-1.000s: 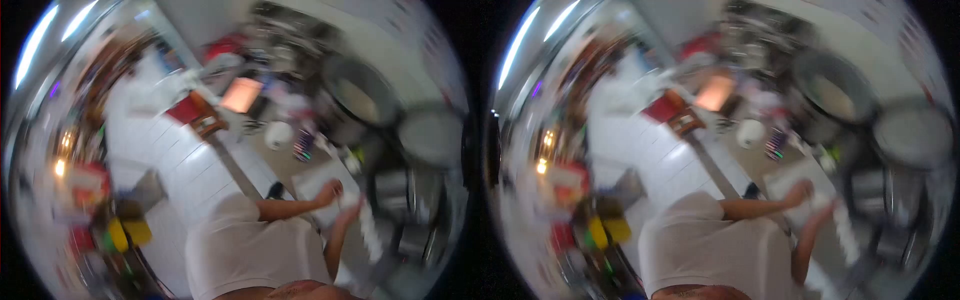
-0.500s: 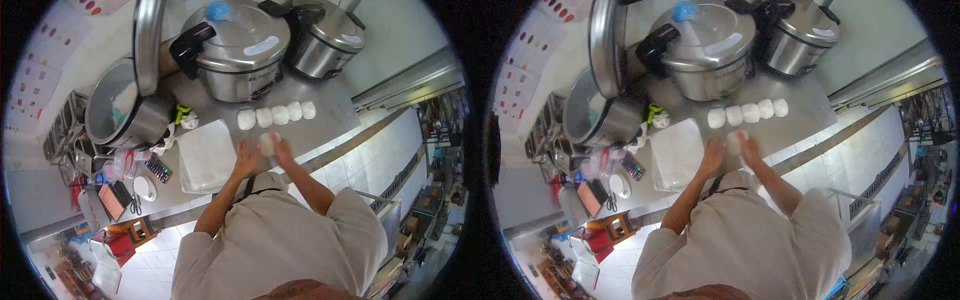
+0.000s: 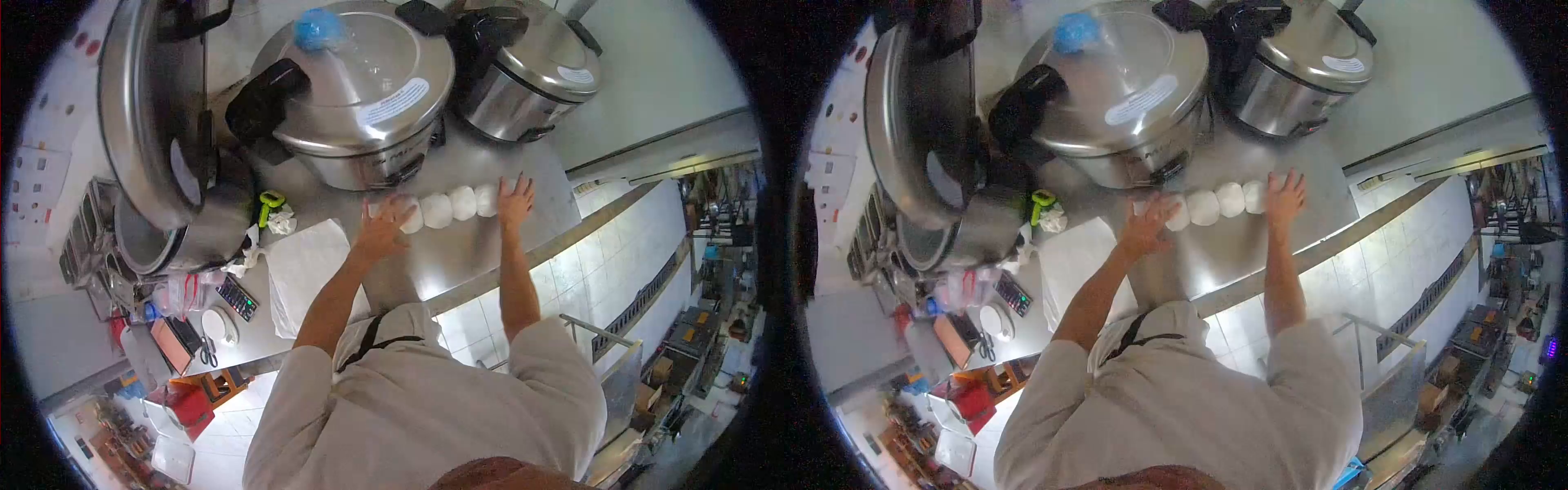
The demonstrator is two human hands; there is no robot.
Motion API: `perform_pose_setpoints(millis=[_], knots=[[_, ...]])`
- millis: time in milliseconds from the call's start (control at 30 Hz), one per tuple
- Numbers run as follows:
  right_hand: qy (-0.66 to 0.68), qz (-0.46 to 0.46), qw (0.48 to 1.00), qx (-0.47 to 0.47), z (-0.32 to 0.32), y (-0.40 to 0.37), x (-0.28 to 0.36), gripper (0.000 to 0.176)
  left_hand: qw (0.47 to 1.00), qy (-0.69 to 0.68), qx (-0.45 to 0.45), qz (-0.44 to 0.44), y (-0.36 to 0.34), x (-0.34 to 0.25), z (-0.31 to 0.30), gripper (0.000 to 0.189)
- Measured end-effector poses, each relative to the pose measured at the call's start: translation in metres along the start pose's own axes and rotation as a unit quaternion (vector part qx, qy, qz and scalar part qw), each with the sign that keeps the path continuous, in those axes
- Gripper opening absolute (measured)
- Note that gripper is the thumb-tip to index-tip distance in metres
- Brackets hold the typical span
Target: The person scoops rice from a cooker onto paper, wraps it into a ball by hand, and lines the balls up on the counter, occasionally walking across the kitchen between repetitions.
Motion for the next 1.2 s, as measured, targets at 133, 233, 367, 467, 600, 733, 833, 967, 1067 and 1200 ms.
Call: perform_pose_setpoints(millis=[133,233,367,467,600,733,833,967,1067,1200], knots=[[-0.008,0.018,0.998,-0.056,-0.019,-0.050,0.033,0.073,0.998,0.054,0.010,0.032,0.015,-0.009,0.013,0.091],[0.016,-0.031,0.996,-0.085,-0.012,-0.048,0.046,0.074,0.994,0.108,-0.016,-0.013,0.018,-0.009,0.022,0.082],[0.067,-0.070,0.993,-0.064,-0.003,-0.027,0.062,0.074,0.989,0.125,-0.043,-0.060,0.024,-0.006,0.030,0.075],[0.044,-0.067,0.995,-0.052,-0.002,-0.023,0.069,0.072,0.990,0.103,-0.049,-0.085,0.026,-0.004,0.022,0.074],[0.031,-0.077,0.993,-0.082,-0.042,-0.042,0.088,0.071,0.994,0.054,-0.051,-0.077,0.021,-0.001,0.022,0.073],[0.026,-0.278,0.959,-0.037,-0.034,-0.120,0.146,0.064,0.992,0.049,-0.044,-0.108,0.009,0.000,0.018,0.072],[-0.009,-0.304,0.953,-0.002,-0.009,-0.148,0.163,0.059,0.994,0.011,-0.046,-0.101,0.000,0.000,0.022,0.075],[-0.045,-0.312,0.949,-0.029,-0.001,-0.145,0.172,0.056,0.983,-0.177,-0.036,-0.046,0.004,0.011,0.032,0.080],[-0.092,-0.294,0.949,0.067,-0.045,-0.155,0.195,0.051,0.970,-0.227,-0.078,-0.024,-0.042,0.013,-0.004,0.070],[0.223,-0.285,0.927,0.096,-0.095,-0.202,0.243,0.039,0.885,-0.440,-0.150,0.028,-0.157,0.032,-0.046,0.049]])
Point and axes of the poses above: each hand's wrist, its own y-axis towards the middle knuckle, its own z-axis out of the palm, x = y × z, the point moved 9 cm from there along y, towards the middle knuckle, and after that the axes turned 12 degrees about -y, right-handed, at the moved point
